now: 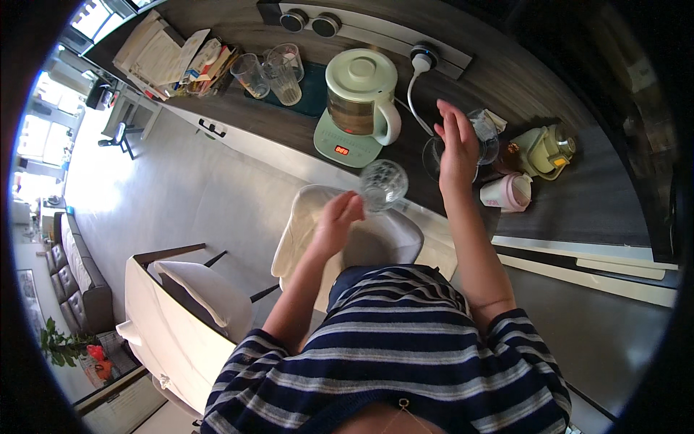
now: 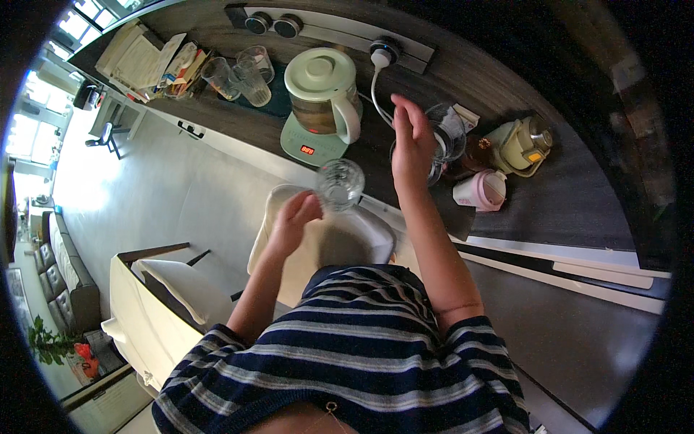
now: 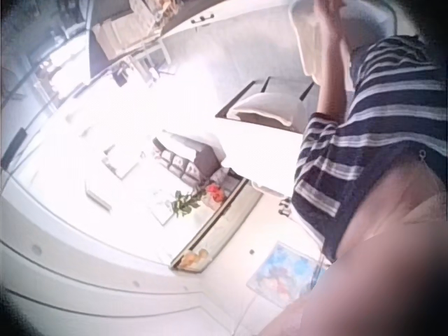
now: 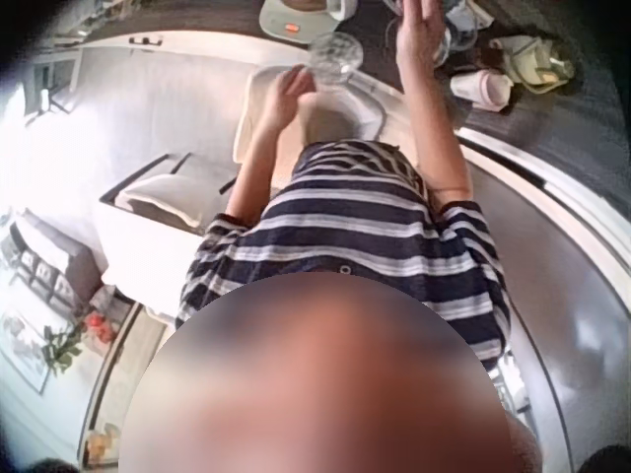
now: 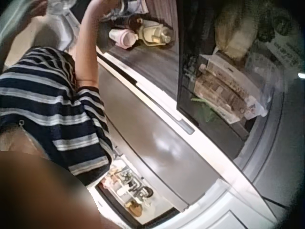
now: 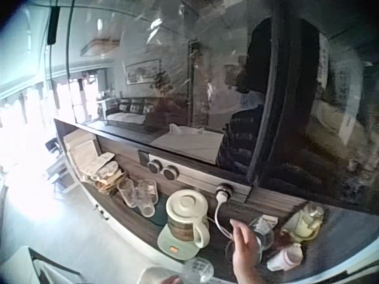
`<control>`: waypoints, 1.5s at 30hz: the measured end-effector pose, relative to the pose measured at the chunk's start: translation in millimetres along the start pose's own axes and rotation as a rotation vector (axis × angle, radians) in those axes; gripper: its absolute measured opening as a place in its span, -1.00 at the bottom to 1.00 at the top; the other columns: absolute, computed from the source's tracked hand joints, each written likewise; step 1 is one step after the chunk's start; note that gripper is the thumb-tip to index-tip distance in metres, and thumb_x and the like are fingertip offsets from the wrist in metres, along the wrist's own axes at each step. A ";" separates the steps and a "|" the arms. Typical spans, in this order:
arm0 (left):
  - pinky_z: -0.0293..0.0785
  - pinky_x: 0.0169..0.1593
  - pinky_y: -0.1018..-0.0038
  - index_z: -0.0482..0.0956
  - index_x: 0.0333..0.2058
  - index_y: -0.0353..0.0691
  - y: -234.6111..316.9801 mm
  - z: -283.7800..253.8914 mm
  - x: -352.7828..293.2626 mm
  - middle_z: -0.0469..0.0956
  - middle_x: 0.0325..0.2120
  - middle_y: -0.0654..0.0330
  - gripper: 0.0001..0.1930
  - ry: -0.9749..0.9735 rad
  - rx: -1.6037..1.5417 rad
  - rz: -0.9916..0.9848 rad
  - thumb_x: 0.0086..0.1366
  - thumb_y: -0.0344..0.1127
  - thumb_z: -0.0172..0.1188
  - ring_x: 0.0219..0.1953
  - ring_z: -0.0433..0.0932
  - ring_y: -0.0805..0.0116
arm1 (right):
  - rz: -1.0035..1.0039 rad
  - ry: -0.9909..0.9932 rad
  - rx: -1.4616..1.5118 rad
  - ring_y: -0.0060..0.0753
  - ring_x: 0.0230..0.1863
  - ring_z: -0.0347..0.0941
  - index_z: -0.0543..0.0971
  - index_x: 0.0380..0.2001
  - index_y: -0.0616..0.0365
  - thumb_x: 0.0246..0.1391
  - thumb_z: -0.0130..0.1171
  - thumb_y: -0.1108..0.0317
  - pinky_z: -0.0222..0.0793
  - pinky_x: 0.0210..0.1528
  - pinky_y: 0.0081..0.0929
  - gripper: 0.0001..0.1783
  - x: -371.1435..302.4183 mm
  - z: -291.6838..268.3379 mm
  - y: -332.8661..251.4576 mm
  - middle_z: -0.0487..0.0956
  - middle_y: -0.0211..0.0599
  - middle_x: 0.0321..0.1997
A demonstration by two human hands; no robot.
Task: The person prepares a hot pot meal by adding ingredients to a pot on the stove, ladling broth into bowls, and filling a kettle with water. They handle various bowls, a ladle, chopsticks, and a kettle while moving between the stove and sink.
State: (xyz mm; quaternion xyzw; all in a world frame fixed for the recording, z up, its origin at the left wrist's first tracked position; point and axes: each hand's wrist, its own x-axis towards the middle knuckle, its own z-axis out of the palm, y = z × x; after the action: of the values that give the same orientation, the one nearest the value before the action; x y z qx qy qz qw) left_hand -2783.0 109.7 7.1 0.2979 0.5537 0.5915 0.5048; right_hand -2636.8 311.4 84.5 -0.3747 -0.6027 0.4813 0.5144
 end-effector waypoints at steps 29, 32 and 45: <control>0.23 -0.46 0.59 0.35 -0.48 -0.14 5.1 -109.8 209.1 0.29 -0.58 0.36 -0.61 0.340 -0.053 0.390 0.53 -0.06 -0.03 -0.54 0.25 0.54 | 0.323 -0.279 0.027 -0.59 -0.10 0.53 0.62 -0.15 0.20 0.35 0.07 0.32 0.40 -0.04 -0.60 -0.79 -106.3 7.7 11.7 0.65 -0.38 -0.15; 0.21 -0.47 0.59 0.36 -0.48 -0.13 7.6 -112.7 230.8 0.30 -0.59 0.37 -0.62 0.313 0.018 0.414 0.53 -0.06 -0.03 -0.55 0.25 0.55 | 0.342 -0.295 0.031 -0.60 -0.10 0.52 0.62 -0.15 0.20 0.34 0.06 0.35 0.40 -0.05 -0.60 -0.80 -110.8 6.9 16.0 0.65 -0.38 -0.16; 0.45 -0.08 0.45 0.67 -0.26 -0.30 13.6 -118.9 256.8 0.67 -0.36 0.19 -0.56 0.487 0.422 0.337 0.45 0.03 0.11 -0.28 0.57 0.42 | 0.398 -0.357 0.020 -0.57 -0.09 0.54 0.62 -0.15 0.24 0.31 0.04 0.44 0.42 0.03 -0.58 -0.81 -114.2 11.0 18.6 0.65 -0.34 -0.16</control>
State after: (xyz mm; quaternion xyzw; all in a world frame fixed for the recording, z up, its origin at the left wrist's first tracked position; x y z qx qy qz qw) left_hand -2975.3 307.2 -57.9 0.3329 0.7107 0.5927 0.1812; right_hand -2626.7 205.9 36.9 -0.3901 -0.5935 0.6374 0.2987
